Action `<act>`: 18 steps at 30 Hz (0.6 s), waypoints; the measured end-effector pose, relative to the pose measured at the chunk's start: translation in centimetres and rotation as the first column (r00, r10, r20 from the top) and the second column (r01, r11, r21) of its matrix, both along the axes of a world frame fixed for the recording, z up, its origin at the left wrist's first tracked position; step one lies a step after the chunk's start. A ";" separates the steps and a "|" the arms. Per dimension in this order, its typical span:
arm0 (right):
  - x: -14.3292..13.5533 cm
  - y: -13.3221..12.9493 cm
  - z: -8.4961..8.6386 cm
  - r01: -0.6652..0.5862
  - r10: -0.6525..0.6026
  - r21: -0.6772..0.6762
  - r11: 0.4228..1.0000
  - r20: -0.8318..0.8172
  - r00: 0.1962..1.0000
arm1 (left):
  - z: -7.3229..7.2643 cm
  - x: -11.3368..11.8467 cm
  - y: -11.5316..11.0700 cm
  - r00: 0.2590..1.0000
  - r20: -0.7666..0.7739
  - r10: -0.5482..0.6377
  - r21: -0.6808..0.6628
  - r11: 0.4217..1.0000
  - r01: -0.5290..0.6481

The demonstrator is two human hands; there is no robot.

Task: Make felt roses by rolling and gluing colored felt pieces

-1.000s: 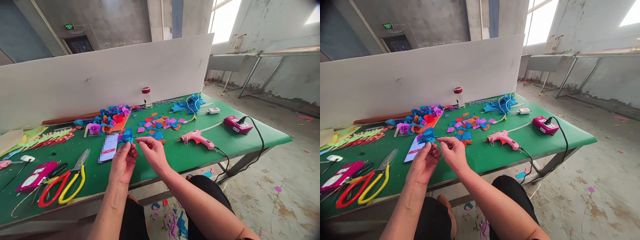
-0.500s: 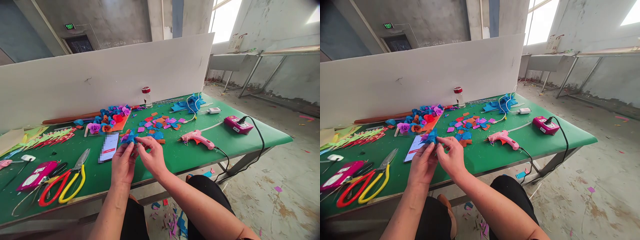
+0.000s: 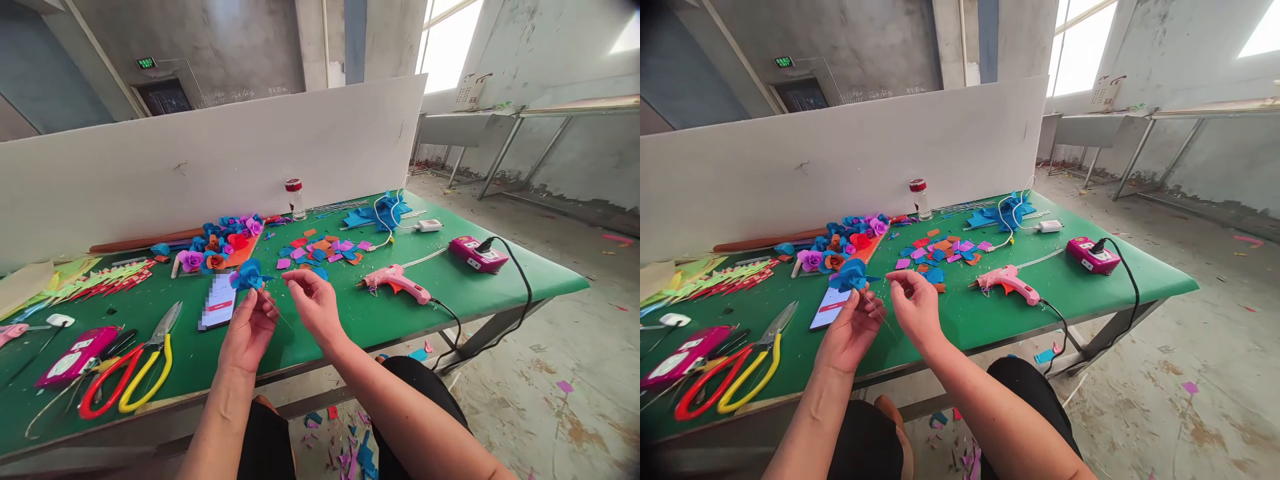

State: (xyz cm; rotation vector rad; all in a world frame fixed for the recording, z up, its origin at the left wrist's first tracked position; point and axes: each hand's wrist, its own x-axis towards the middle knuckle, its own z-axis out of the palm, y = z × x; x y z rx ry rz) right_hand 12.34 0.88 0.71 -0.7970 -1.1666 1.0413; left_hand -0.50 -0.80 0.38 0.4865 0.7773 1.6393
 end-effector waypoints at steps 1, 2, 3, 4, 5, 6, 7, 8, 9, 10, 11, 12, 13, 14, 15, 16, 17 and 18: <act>0.2 0.1 0.1 -0.027 0.027 -0.003 1.000 0.005 1.000 | 0.0 -0.2 0.0 0.999 0.026 -0.029 0.008 1.000 0.029; 0.3 0.2 0.1 -0.066 0.066 0.000 0.998 0.020 0.998 | 0.0 -0.3 0.0 0.998 0.036 -0.047 0.022 0.999 0.046; 0.4 0.2 0.2 -0.117 0.117 0.005 0.993 0.039 0.992 | 0.0 -0.4 0.0 0.998 0.030 -0.049 0.043 0.998 0.048; 0.5 0.1 0.2 -0.177 0.176 0.008 0.984 0.061 0.983 | 0.0 -0.5 0.1 0.999 0.008 -0.033 0.066 0.997 0.032; 0.5 -0.1 0.2 -0.233 0.232 0.009 0.972 0.088 0.969 | 0.0 -0.6 0.1 1.000 -0.022 0.000 0.089 0.996 0.002; 0.4 -0.2 0.1 -0.281 0.278 0.008 0.960 0.119 0.953 | 0.0 -0.7 0.1 0.997 -0.058 0.041 0.112 0.993 -0.035; 0.3 -0.3 -0.1 -0.313 0.308 0.009 0.950 0.146 0.940 | -0.1 -0.7 0.1 0.992 -0.096 0.083 0.133 0.989 -0.070; 0.2 -0.4 -0.2 -0.330 0.323 0.014 0.944 0.168 0.931 | -0.1 -0.7 0.1 0.984 -0.132 0.123 0.156 0.983 -0.102; 0.0 -0.5 -0.4 -0.337 0.327 0.024 0.941 0.185 0.927 | -0.1 -0.8 0.1 0.973 -0.166 0.159 0.178 0.976 -0.129; 0.0 -0.4 -0.5 -0.337 0.324 0.036 0.941 0.198 0.925 | -0.1 -0.8 0.0 0.962 -0.198 0.189 0.202 0.968 -0.148; 0.0 -0.4 -0.6 -0.328 0.312 0.050 0.943 0.204 0.928 | -0.1 -0.8 -0.1 0.950 -0.230 0.212 0.230 0.960 -0.158; 0.1 -0.2 -0.6 -0.311 0.293 0.061 0.948 0.203 0.934 | 0.0 -0.8 -0.2 0.938 -0.260 0.231 0.261 0.952 -0.162; 0.2 -0.1 -0.5 -0.289 0.271 0.068 0.955 0.197 0.942 | 0.0 -0.9 -0.3 0.926 -0.287 0.245 0.293 0.943 -0.159; 0.4 0.1 -0.4 -0.272 0.256 0.069 0.960 0.184 0.949 | 0.1 -0.9 -0.4 0.915 -0.312 0.255 0.326 0.934 -0.149; 0.7 0.2 -0.3 -0.263 0.251 0.060 0.963 0.163 0.954 | 0.2 -1.0 -0.6 0.907 -0.335 0.258 0.358 0.925 -0.131; 0.9 0.3 -0.1 -0.271 0.263 0.042 0.962 0.136 0.955 | 0.2 -1.1 -0.7 0.902 -0.349 0.255 0.386 0.916 -0.110; 1.0 0.3 0.1 -0.296 0.292 0.021 0.955 0.104 0.951 | 0.3 -1.3 -0.8 0.900 -0.359 0.249 0.406 0.910 -0.090; 1.1 0.3 0.2 -0.331 0.331 -0.001 0.944 0.067 0.941 | 0.3 -1.4 -0.8 0.900 -0.365 0.241 0.415 0.907 -0.075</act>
